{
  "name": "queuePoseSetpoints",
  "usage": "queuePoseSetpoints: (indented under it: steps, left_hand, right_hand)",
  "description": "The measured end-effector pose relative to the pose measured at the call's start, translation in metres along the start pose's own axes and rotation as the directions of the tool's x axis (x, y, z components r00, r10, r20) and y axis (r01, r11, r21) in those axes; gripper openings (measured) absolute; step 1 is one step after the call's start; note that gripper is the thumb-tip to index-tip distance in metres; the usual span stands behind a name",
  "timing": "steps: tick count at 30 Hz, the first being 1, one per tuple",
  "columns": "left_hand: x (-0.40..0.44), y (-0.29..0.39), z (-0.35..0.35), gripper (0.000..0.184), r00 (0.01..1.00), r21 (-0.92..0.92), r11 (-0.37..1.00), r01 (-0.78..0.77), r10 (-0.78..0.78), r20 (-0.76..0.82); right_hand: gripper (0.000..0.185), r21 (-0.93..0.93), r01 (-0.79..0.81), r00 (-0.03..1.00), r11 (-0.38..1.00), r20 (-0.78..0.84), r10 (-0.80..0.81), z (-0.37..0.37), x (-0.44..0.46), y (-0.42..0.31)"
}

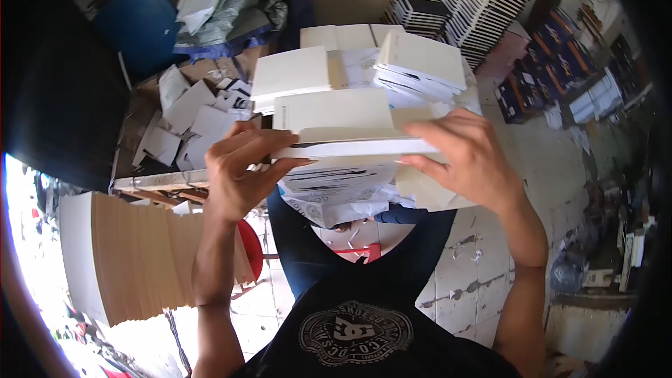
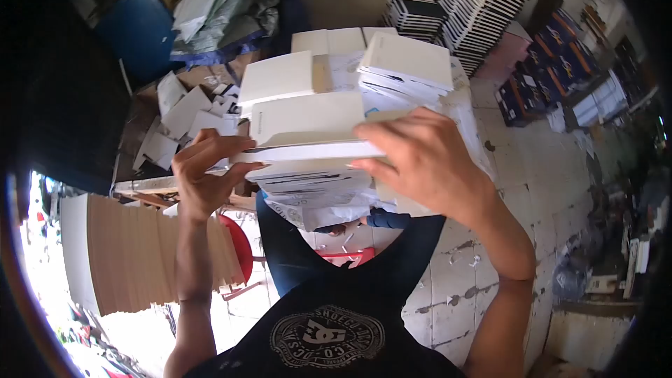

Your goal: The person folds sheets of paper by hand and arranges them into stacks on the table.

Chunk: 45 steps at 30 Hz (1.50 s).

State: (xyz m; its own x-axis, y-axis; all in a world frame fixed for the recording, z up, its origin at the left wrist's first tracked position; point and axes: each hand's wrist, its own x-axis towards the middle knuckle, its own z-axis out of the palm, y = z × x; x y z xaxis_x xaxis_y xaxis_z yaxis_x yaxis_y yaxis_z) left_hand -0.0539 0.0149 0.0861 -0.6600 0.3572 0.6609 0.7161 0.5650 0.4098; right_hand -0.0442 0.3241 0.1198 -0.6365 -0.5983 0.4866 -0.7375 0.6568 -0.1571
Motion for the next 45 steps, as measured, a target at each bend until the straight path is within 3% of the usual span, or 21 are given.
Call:
queuePoseSetpoints:
  steps: [5,9,11,12,14,15,16,19,21,23,25,26,27,29,31,33,37,39,41,44,45]
  left_hand:
    - [-0.002,0.004,0.002,0.030,0.997,0.012,0.997,0.079,-0.079,0.003]
    - [0.030,0.052,0.003,0.050,0.973,0.166,0.986,-0.030,-0.009,0.232]
    - [0.036,0.056,0.014,0.048,0.865,0.098,0.995,0.013,-0.061,0.499]
    - [0.041,0.052,0.018,0.036,0.901,0.186,0.981,-0.047,-0.039,0.431]
    - [0.066,0.023,0.018,0.017,0.989,-0.025,0.992,-0.122,0.123,0.078]
    - [0.078,0.022,0.000,0.020,0.993,0.008,0.997,0.077,-0.078,0.087]
    - [0.086,-0.006,0.002,0.023,0.991,-0.184,0.976,0.115,-0.126,-0.047]
    - [0.104,-0.053,-0.007,0.030,0.902,-0.806,0.582,0.108,-0.399,-0.167]
    - [0.118,-0.079,0.003,0.029,0.848,-0.948,0.317,-0.033,-0.493,-0.195]
    - [0.116,-0.133,0.028,0.029,0.801,-0.954,0.291,-0.074,-0.553,-0.231]
    - [0.101,-0.189,0.064,0.033,0.793,-0.996,0.089,0.019,-0.608,-0.039]
    - [0.087,-0.215,0.082,0.033,0.742,-0.977,0.063,0.205,-0.661,0.113]
    - [0.072,-0.224,0.104,0.034,0.664,-0.981,0.017,0.194,-0.738,0.118]
    - [0.022,-0.290,0.166,0.034,0.543,-0.880,-0.117,0.460,-0.747,0.383]
    - [0.001,-0.294,0.185,0.025,0.306,-0.755,-0.483,0.443,-0.711,0.634]
    - [-0.007,-0.296,0.189,0.024,0.424,-0.716,-0.479,0.508,-0.584,0.692]
    - [-0.026,-0.290,0.196,0.027,0.457,-0.701,-0.352,0.621,-0.564,0.688]
    - [-0.027,-0.263,0.177,0.028,0.474,-0.704,-0.202,0.681,-0.612,0.634]
    - [-0.035,-0.232,0.134,0.033,0.525,-0.744,0.049,0.666,-0.739,0.421]
    - [-0.061,-0.193,0.083,0.040,0.533,-0.846,0.333,0.416,-0.843,-0.069]
    - [-0.071,-0.177,0.061,0.040,0.537,-0.780,0.484,0.396,-0.811,-0.231]
  right_hand:
    - [0.030,0.271,-0.268,0.962,0.924,0.027,0.271,0.001,-0.033,0.026]
    - [0.036,0.243,-0.129,0.988,0.961,-0.056,0.146,0.008,-0.031,0.025]
    - [0.037,0.163,0.026,0.991,0.986,-0.133,-0.004,-0.002,-0.011,0.016]
    - [0.034,0.188,-0.019,0.976,0.982,-0.211,0.059,-0.004,-0.007,0.011]
    - [0.039,0.253,-0.146,0.883,0.956,-0.403,0.241,-0.005,-0.003,0.013]
    - [0.046,0.262,-0.111,0.855,0.959,-0.467,0.226,-0.009,-0.002,0.025]
    - [0.046,0.352,-0.173,0.809,0.920,-0.482,0.337,-0.012,-0.006,0.030]
    - [0.034,0.362,-0.259,0.771,0.896,-0.481,0.417,-0.014,-0.034,0.050]
    - [0.031,0.375,-0.359,0.721,0.855,-0.469,0.509,-0.007,-0.055,0.056]
    - [0.028,0.391,-0.433,0.687,0.812,-0.440,0.578,0.003,-0.070,0.055]
    - [0.026,0.419,-0.483,0.656,0.769,-0.407,0.635,0.017,-0.083,0.054]
    - [0.025,0.442,-0.497,0.646,0.747,-0.387,0.658,0.026,-0.088,0.053]
    - [0.023,0.463,-0.512,0.633,0.724,-0.367,0.682,0.033,-0.094,0.052]
    - [0.023,0.491,-0.568,0.609,0.661,-0.290,0.739,0.050,-0.100,0.046]
    - [0.024,0.392,-0.635,0.634,0.665,-0.228,0.739,0.063,-0.106,0.041]
    - [0.026,0.164,-0.673,0.703,0.721,-0.161,0.693,0.077,-0.112,0.039]
    - [0.073,-0.279,-0.774,0.620,0.568,-0.153,0.770,0.116,-0.160,0.074]
    - [0.089,-0.326,-0.865,0.440,0.382,-0.126,0.889,0.129,-0.186,0.100]
    - [0.084,-0.220,-0.933,0.315,0.285,-0.114,0.942,0.133,-0.205,0.118]
    - [0.064,-0.285,-0.882,0.461,0.376,-0.359,0.811,0.131,-0.216,0.117]
    - [0.055,-0.118,-0.878,0.468,0.464,-0.417,0.779,0.130,-0.222,0.120]
